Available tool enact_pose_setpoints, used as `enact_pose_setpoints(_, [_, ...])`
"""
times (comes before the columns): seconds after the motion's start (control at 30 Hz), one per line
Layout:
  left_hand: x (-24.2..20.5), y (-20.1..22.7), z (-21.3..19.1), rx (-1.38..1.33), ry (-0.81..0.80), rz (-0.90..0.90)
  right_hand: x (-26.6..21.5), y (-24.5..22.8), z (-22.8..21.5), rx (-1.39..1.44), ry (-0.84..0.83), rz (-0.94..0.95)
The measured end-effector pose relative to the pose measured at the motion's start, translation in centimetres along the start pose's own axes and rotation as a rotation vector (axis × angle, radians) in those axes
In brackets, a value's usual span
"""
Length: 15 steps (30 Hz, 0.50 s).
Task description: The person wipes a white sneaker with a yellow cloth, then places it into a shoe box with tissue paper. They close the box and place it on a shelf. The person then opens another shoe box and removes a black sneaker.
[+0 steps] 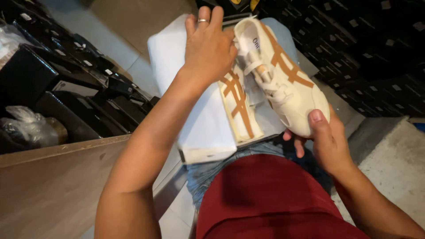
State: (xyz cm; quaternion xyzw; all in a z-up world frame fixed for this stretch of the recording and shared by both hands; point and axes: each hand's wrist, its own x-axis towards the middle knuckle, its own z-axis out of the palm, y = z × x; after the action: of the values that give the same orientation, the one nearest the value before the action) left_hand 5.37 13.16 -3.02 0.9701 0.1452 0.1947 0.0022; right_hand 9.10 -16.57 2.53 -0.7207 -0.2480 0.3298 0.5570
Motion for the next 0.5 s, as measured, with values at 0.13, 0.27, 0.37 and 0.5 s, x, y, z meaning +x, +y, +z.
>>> enact_pose_setpoints(0.13, [-0.9,-0.5,-1.0,-0.004,0.028,-0.032,0.2,0.0,0.1,-0.106,0.049,0.027])
enact_pose_setpoints(0.27, [-1.2,0.4,-1.4,0.162,-0.104,-0.243,0.3,-0.6,0.3,-0.152,0.035,0.018])
enact_pose_setpoints(0.37, [-1.2,0.3,-1.2,0.278,-0.197,-0.339,0.4,-0.7,0.5,-0.286,0.065,0.011])
enact_pose_setpoints(0.5, [-1.1,-0.2,-1.6,0.054,-0.069,-0.373,0.7,-0.6,1.0,-0.32,0.127,0.086])
